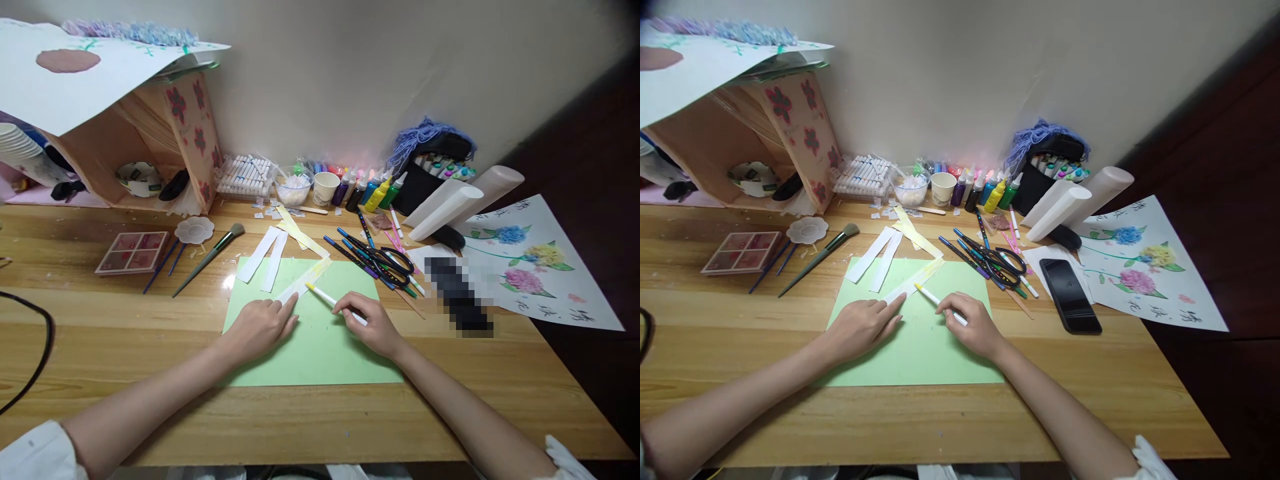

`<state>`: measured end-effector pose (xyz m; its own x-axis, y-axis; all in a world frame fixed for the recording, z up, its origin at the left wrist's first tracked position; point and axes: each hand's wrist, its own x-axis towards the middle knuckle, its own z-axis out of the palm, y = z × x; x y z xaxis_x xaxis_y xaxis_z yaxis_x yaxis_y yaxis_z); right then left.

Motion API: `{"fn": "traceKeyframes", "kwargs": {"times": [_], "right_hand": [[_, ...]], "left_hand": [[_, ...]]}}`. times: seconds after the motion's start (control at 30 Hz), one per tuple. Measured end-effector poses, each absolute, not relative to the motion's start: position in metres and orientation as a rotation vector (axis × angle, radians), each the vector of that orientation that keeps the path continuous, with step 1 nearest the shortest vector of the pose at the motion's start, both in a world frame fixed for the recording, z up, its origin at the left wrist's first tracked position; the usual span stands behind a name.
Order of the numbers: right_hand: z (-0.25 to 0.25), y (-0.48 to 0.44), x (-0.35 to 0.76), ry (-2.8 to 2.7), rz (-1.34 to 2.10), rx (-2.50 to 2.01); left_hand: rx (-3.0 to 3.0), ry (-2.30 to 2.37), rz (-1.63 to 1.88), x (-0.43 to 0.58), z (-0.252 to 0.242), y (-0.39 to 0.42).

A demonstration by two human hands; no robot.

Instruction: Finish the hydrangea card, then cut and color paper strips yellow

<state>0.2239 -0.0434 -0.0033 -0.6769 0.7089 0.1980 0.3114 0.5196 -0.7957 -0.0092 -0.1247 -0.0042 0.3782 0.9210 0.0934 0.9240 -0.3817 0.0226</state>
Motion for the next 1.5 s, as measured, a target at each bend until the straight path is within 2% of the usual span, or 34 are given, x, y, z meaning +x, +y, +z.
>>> {"fn": "traceKeyframes", "kwargs": {"times": [0.2, 0.33, 0.77, 1.1, 1.5], "right_hand": [[-0.0047, -0.0404, 0.223, -2.159, 0.999, -1.009], [-0.0049, -0.0416, 0.222, -2.276, 1.054, -0.855], [-0.0048, -0.0403, 0.221, -2.16, 1.007, -1.041], [-0.0003, -0.0417, 0.2164, -2.273, 1.063, -0.904], [-0.0003, -0.0407, 0.2144, -2.193, 1.015, -1.021]], "left_hand": [[-2.594, -1.726, -0.127, -0.0093, -0.0012, -0.1226], [-2.608, -1.745, -0.141, -0.0094, -0.0004, -0.1224], [-2.616, -1.741, -0.151, -0.0105, -0.0024, -0.1218], [-2.632, -1.77, -0.166, -0.0098, -0.0002, -0.1221], [-2.627, -1.76, -0.134, -0.0095, -0.0002, -0.122]]}}
